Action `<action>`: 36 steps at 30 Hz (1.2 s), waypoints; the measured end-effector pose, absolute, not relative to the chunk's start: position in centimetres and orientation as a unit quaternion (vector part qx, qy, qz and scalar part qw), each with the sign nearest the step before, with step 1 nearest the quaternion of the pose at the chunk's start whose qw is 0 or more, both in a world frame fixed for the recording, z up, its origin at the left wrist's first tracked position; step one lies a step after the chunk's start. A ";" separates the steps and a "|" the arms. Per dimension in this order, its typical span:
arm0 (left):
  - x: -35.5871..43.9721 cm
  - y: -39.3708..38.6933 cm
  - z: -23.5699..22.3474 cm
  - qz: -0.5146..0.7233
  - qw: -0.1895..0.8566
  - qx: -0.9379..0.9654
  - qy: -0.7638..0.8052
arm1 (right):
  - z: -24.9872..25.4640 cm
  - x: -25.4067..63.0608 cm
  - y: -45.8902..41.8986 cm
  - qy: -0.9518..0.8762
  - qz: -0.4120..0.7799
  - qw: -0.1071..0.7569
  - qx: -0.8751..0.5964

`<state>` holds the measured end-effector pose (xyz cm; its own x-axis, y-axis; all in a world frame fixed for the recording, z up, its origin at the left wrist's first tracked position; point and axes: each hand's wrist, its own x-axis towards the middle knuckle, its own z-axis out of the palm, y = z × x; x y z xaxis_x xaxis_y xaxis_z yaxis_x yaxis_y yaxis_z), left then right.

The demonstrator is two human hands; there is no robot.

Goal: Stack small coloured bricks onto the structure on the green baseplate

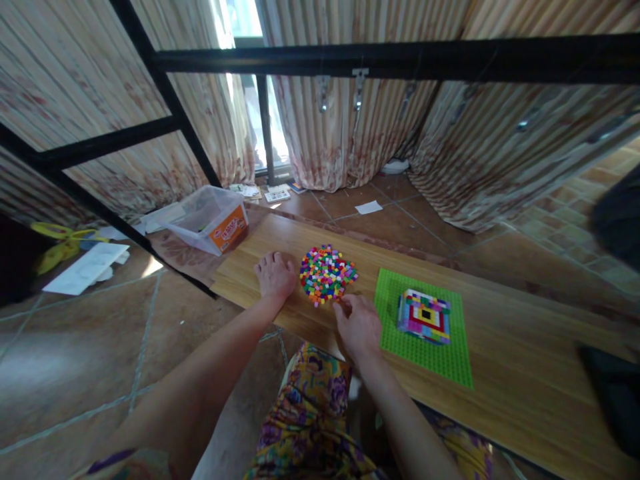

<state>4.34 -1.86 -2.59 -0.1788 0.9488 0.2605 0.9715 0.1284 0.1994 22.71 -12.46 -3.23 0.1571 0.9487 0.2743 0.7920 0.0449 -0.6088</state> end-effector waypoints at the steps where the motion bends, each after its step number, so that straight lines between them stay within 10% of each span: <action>1: 4.4 -1.8 -2.6 -0.162 0.036 -0.637 -0.753 | -3.3 22.6 -12.2 -0.636 0.112 0.332 -0.688; 18: 4.3 -1.3 -3.2 -0.155 0.054 -0.626 -0.762 | 0.1 30.3 -16.6 -0.557 0.058 0.456 -0.691; 36: 4.2 -0.9 -3.3 -0.155 0.056 -0.624 -0.764 | -2.6 35.8 -15.1 -0.522 -0.065 0.391 -0.755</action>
<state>4.22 -0.95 -3.30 -0.2143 0.9358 0.2800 0.9708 0.1725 0.1666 35.75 -15.10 -2.63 0.4468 0.7372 0.5068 0.8391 -0.1489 -0.5233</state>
